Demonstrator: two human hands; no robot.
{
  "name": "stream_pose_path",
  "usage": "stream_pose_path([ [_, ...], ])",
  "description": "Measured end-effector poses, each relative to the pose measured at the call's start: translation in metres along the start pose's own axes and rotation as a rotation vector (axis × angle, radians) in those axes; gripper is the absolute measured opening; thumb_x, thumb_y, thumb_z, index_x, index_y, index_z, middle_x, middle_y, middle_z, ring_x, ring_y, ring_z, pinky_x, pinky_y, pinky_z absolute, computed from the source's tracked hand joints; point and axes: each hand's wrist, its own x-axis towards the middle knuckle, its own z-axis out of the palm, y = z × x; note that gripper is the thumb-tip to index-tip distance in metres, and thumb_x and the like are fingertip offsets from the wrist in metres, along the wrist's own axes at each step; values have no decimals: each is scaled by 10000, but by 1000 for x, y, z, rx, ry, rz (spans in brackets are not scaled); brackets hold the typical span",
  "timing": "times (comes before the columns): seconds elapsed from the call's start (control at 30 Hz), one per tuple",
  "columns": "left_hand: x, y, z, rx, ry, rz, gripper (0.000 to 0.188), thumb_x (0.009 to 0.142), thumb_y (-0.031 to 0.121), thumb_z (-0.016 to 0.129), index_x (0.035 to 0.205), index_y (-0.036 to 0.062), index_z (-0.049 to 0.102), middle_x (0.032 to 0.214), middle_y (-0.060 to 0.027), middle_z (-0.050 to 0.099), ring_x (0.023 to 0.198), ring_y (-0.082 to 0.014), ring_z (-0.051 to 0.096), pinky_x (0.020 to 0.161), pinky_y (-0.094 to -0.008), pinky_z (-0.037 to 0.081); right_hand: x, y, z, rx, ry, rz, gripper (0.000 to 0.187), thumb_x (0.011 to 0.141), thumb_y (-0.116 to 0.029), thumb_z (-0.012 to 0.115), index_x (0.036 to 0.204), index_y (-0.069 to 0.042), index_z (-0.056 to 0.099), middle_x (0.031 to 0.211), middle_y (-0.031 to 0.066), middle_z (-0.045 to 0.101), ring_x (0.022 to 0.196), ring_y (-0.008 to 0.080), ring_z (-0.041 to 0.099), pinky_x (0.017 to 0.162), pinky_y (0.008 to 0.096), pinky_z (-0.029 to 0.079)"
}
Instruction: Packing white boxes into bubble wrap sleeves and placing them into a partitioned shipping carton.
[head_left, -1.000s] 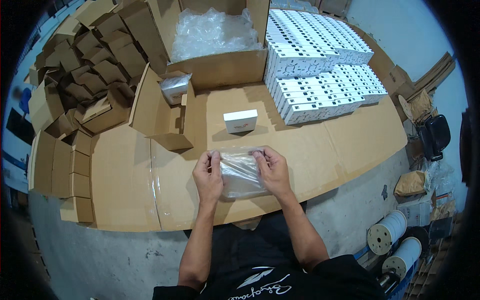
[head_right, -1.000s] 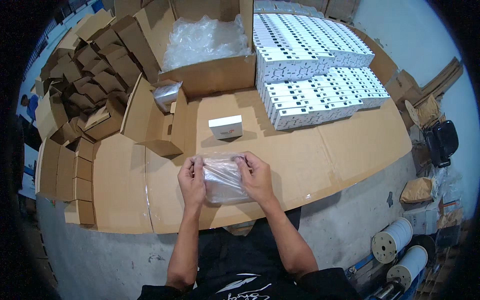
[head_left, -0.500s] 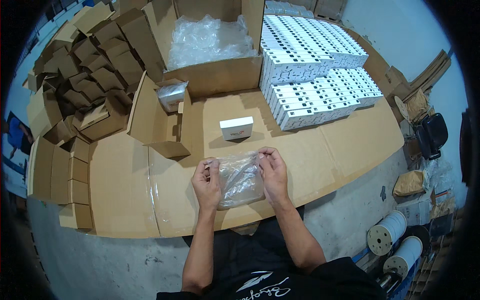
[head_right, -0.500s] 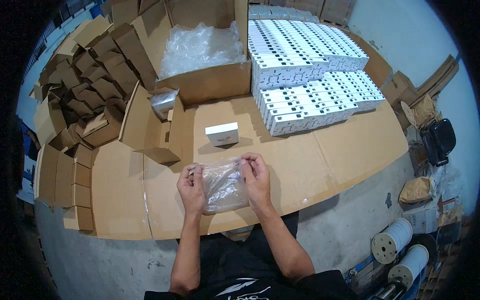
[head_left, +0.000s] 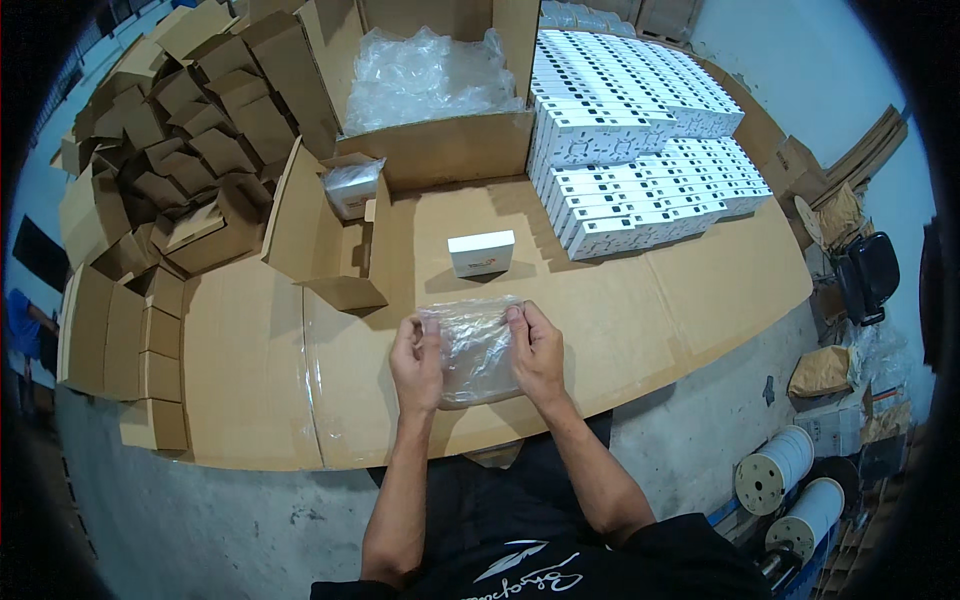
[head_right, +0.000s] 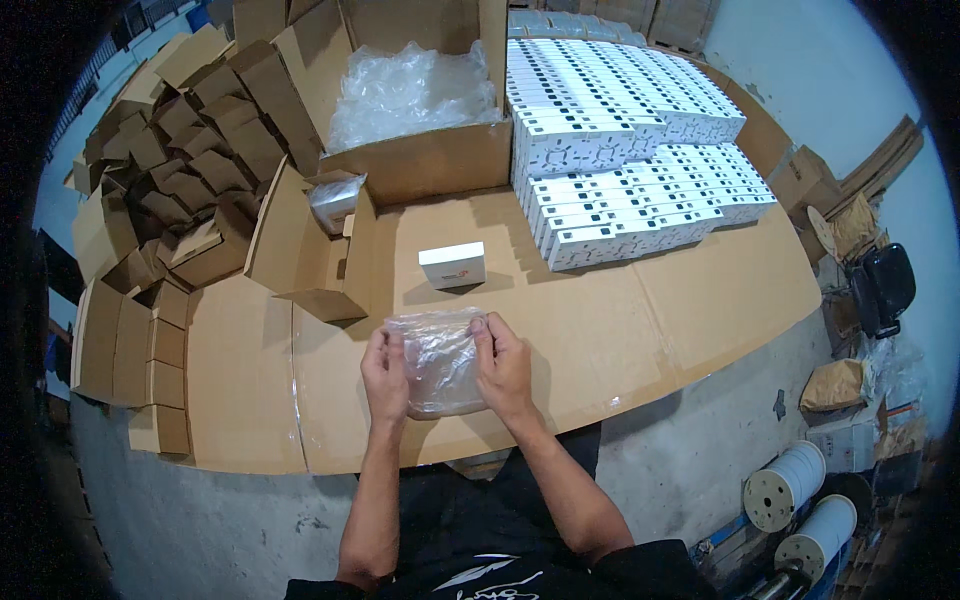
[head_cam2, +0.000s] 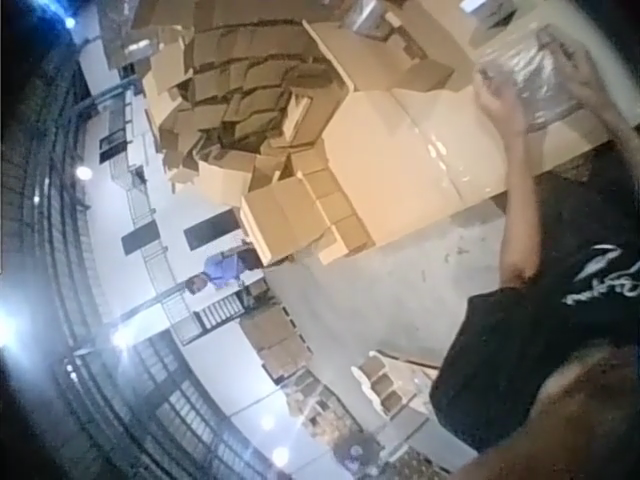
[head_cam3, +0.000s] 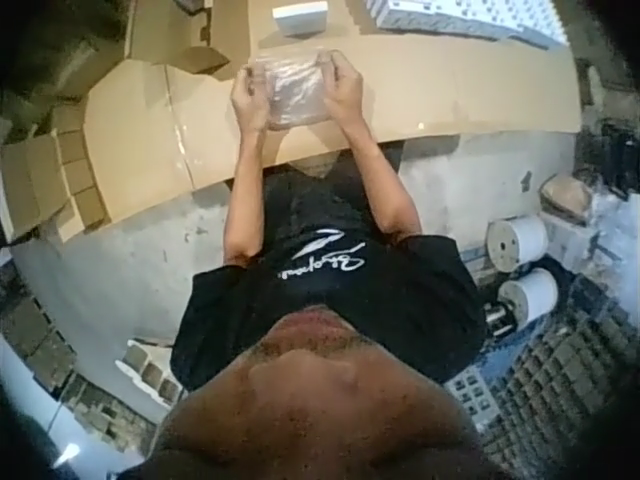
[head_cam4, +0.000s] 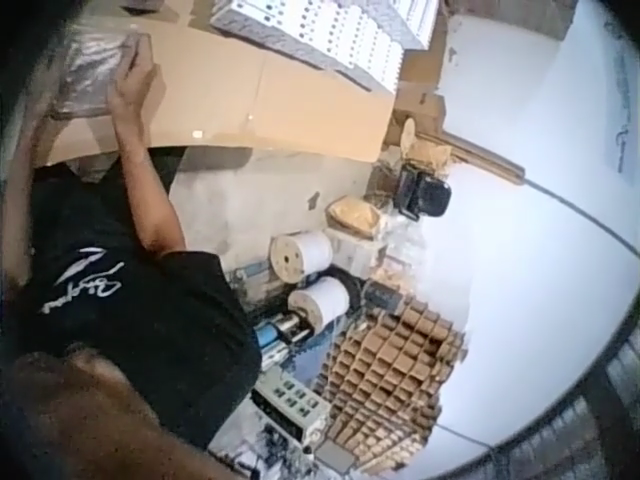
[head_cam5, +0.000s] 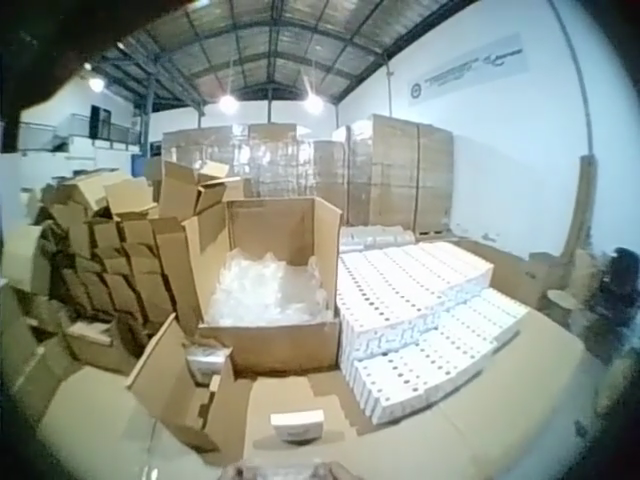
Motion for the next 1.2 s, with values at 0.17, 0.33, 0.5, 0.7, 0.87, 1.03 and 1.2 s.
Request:
stream_pose_path([
  [0.17,-3,-2,4,113,-141,48,266,1068,218,541,978,-2,658,733,30,526,692,-45,461,617,-231,406,4,-3,0,173,-81,40,207,1016,-182,632,995,20,675,719,27,632,673,84,549,620,267,463],
  [0.33,-3,-7,-1,160,-143,22,284,1069,215,533,987,-19,671,761,6,586,701,-64,484,629,-247,423,23,3,-13,290,-212,241,221,1008,-170,646,1077,36,690,820,25,680,729,69,590,650,236,480],
  [0.5,-3,-6,2,148,-65,61,306,1071,226,523,996,-26,681,772,-4,600,704,-77,485,641,-260,434,28,2,-22,612,-4,316,205,1021,-174,625,1086,11,684,850,24,671,700,68,587,643,229,487],
  [0.7,-2,-4,1,136,-135,21,311,1086,250,507,939,22,656,770,69,510,701,-41,414,617,-208,361,-2,3,-7,210,-114,271,261,1042,-230,592,932,-3,659,709,-12,591,633,55,514,558,246,418],
  [0.87,8,4,-4,-257,-73,-74,268,1087,252,505,1038,24,635,782,45,535,746,-28,474,600,-187,384,-8,8,-4,157,-14,85,278,1056,-204,566,880,-1,637,695,-31,539,657,44,451,580,242,375],
  [1.03,-3,11,-9,-277,-116,-172,238,1019,221,633,1168,36,611,942,-13,667,771,-62,575,716,-206,506,-6,4,-4,170,0,89,268,1064,-183,552,876,-10,633,728,-44,522,652,29,421,575,218,352],
  [1.2,-11,7,-17,-34,-509,-285,298,873,32,779,1129,-3,629,1014,-71,714,923,-129,678,823,-290,560,1,4,-8,269,-71,174,205,1033,-173,605,946,6,654,717,-29,560,652,48,487,585,242,407],
])
